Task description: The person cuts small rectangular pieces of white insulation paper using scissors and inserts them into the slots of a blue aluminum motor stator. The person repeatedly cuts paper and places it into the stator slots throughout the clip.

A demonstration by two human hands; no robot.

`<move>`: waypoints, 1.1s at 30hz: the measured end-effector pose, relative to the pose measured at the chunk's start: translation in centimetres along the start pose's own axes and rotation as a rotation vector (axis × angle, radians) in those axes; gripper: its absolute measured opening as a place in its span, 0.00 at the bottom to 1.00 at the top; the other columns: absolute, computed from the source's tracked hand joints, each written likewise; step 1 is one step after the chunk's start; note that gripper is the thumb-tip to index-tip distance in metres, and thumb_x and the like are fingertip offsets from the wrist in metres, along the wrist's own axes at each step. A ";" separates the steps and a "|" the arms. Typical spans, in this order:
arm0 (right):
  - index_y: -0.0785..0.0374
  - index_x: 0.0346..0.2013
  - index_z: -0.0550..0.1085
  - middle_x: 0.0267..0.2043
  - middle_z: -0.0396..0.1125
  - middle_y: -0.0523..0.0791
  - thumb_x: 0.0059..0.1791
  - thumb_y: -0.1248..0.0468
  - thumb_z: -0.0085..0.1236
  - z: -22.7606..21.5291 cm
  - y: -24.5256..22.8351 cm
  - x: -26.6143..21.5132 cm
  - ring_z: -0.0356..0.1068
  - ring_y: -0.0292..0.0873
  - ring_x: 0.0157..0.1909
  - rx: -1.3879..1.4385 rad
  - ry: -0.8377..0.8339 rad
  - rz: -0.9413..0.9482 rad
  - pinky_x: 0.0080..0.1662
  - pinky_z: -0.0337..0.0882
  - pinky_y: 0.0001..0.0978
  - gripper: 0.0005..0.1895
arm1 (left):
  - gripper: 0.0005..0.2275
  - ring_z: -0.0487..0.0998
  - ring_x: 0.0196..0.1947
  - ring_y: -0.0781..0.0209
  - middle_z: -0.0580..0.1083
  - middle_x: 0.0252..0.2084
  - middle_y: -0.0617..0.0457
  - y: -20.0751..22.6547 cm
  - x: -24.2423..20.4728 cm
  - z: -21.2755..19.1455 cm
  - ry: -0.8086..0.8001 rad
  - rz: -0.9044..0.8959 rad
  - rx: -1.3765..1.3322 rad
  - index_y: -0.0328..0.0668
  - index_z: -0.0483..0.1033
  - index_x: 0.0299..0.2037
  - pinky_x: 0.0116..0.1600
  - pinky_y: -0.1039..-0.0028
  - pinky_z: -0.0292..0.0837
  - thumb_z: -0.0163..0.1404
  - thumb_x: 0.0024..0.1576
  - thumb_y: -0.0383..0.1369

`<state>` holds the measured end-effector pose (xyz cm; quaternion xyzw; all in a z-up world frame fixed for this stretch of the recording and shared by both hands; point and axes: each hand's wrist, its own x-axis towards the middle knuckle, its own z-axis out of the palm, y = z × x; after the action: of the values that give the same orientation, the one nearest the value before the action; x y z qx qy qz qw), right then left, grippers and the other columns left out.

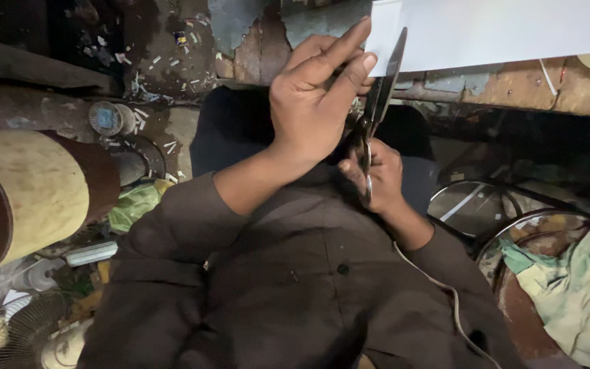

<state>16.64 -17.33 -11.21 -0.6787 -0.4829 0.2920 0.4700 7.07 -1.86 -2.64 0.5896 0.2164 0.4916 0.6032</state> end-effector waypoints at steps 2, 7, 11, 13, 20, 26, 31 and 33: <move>0.62 0.27 0.69 0.26 0.62 0.41 0.51 0.48 0.66 0.1 0.1 -0.1 0.62 0.37 0.28 -0.008 0.013 0.029 0.34 0.63 0.30 0.23 | 0.12 0.80 0.37 0.76 0.75 0.43 0.59 0.0 0.1 -0.1 -0.015 0.015 0.022 0.49 0.76 0.60 0.45 0.85 0.82 0.57 0.69 0.26; 0.61 0.29 0.69 0.27 0.63 0.38 0.48 0.51 0.69 -0.2 0.2 0.2 0.60 0.33 0.30 0.105 -0.015 0.032 0.34 0.62 0.28 0.21 | 0.13 0.79 0.37 0.76 0.73 0.43 0.59 0.3 0.0 -0.2 -0.019 -0.029 0.036 0.49 0.75 0.61 0.45 0.85 0.82 0.57 0.69 0.27; 0.61 0.28 0.69 0.25 0.61 0.38 0.47 0.52 0.70 -0.4 0.3 0.2 0.59 0.33 0.28 0.068 0.000 0.034 0.32 0.60 0.28 0.20 | 0.13 0.79 0.36 0.76 0.73 0.42 0.59 0.4 0.0 -0.1 -0.032 -0.044 0.046 0.50 0.75 0.61 0.45 0.85 0.82 0.57 0.69 0.28; 0.61 0.26 0.69 0.24 0.61 0.39 0.47 0.52 0.70 -0.3 0.1 0.4 0.58 0.33 0.27 0.016 0.016 0.080 0.32 0.61 0.28 0.21 | 0.13 0.80 0.37 0.76 0.73 0.43 0.59 0.5 0.1 0.0 -0.034 -0.048 0.033 0.50 0.75 0.62 0.45 0.85 0.82 0.56 0.69 0.28; 0.62 0.27 0.70 0.25 0.63 0.37 0.50 0.53 0.68 -0.4 -0.8 0.9 0.60 0.31 0.28 0.063 0.004 0.051 0.33 0.63 0.26 0.19 | 0.15 0.81 0.38 0.76 0.73 0.43 0.59 0.6 0.1 0.0 -0.025 -0.078 0.027 0.51 0.75 0.64 0.45 0.84 0.83 0.56 0.68 0.28; 0.62 0.28 0.69 0.27 0.61 0.37 0.53 0.54 0.66 -0.9 -1.6 1.7 0.57 0.31 0.31 0.185 -0.005 0.044 0.34 0.60 0.26 0.19 | 0.14 0.80 0.38 0.75 0.72 0.43 0.59 0.9 0.3 0.0 -0.021 -0.068 0.016 0.50 0.75 0.63 0.45 0.84 0.82 0.56 0.68 0.28; 0.63 0.27 0.72 0.24 0.64 0.37 0.50 0.52 0.68 -1.0 -1.3 1.4 0.60 0.30 0.28 0.099 0.038 0.091 0.31 0.62 0.25 0.19 | 0.16 0.80 0.37 0.75 0.72 0.43 0.60 0.5 0.2 -0.1 -0.030 -0.119 0.040 0.49 0.75 0.63 0.40 0.84 0.79 0.57 0.66 0.28; 0.63 0.27 0.72 0.24 0.64 0.37 0.50 0.52 0.68 -1.1 -1.0 1.3 0.61 0.30 0.27 0.090 0.037 0.087 0.31 0.62 0.25 0.20 | 0.16 0.80 0.37 0.75 0.72 0.43 0.60 0.4 0.4 0.0 -0.023 -0.111 0.025 0.49 0.75 0.64 0.42 0.83 0.80 0.57 0.66 0.28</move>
<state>17.61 -16.44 -9.81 -0.6824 -0.4306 0.3211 0.4958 7.06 -1.62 -2.16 0.5900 0.2479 0.4477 0.6245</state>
